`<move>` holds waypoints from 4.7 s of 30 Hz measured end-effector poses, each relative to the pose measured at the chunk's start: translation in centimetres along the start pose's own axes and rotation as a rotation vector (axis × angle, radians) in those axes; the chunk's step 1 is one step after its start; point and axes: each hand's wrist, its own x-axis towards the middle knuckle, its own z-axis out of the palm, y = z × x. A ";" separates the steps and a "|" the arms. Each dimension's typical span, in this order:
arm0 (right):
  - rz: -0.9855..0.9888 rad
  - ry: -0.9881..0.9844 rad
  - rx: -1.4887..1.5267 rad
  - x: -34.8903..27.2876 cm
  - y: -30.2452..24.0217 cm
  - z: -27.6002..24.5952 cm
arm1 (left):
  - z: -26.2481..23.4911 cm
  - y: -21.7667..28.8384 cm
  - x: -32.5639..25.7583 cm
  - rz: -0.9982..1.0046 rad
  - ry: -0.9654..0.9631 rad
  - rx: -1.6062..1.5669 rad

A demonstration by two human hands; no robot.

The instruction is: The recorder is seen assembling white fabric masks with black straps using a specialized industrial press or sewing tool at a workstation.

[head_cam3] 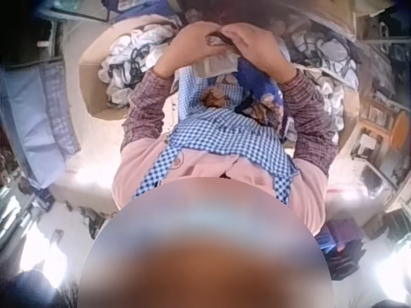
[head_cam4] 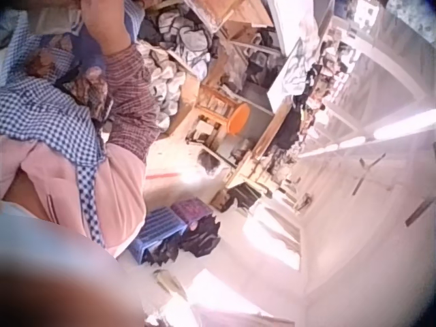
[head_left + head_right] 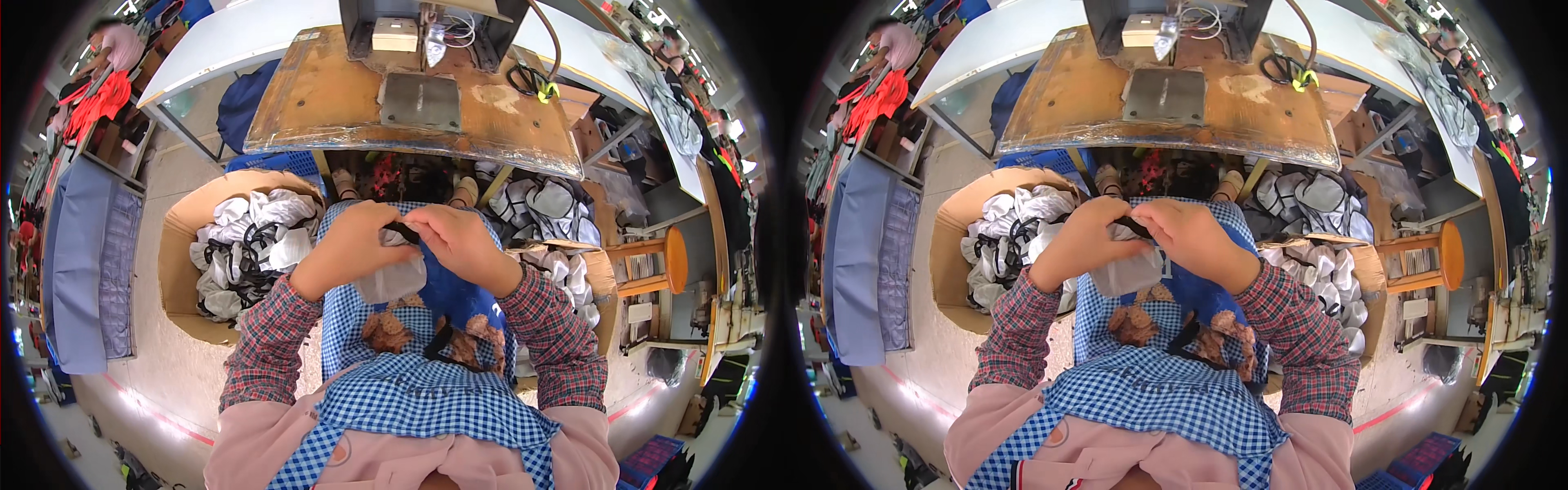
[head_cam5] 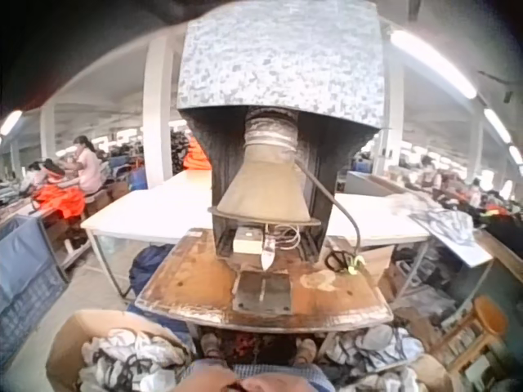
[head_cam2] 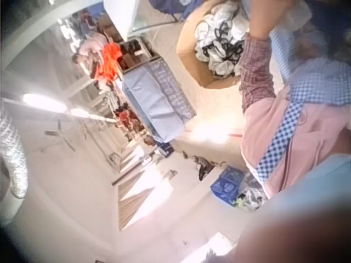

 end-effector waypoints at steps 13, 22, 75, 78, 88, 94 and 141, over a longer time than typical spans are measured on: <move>-0.161 0.009 -0.075 -0.7 -0.5 -2.3 | 0.3 -0.6 1.8 -0.110 -0.228 -0.310; -0.106 -0.102 0.015 -1.4 1.9 -3.1 | -0.9 0.0 3.6 -0.186 -0.483 -0.305; 0.293 0.269 0.227 13.5 11.3 -7.4 | -10.9 -8.8 20.0 -0.233 -0.116 -0.669; 0.368 0.212 0.240 13.6 11.1 -7.5 | -10.8 -9.3 20.1 -0.191 -0.134 -0.621; 0.394 0.213 0.260 13.5 11.2 -8.0 | -10.2 -8.6 19.6 -0.245 -0.083 -0.696; 0.385 0.220 0.283 13.6 11.5 -7.9 | -10.3 -8.6 19.2 -0.198 -0.077 -0.749; 0.542 -0.171 0.851 5.7 2.4 -5.5 | -5.5 -2.2 6.4 0.085 -0.179 -0.576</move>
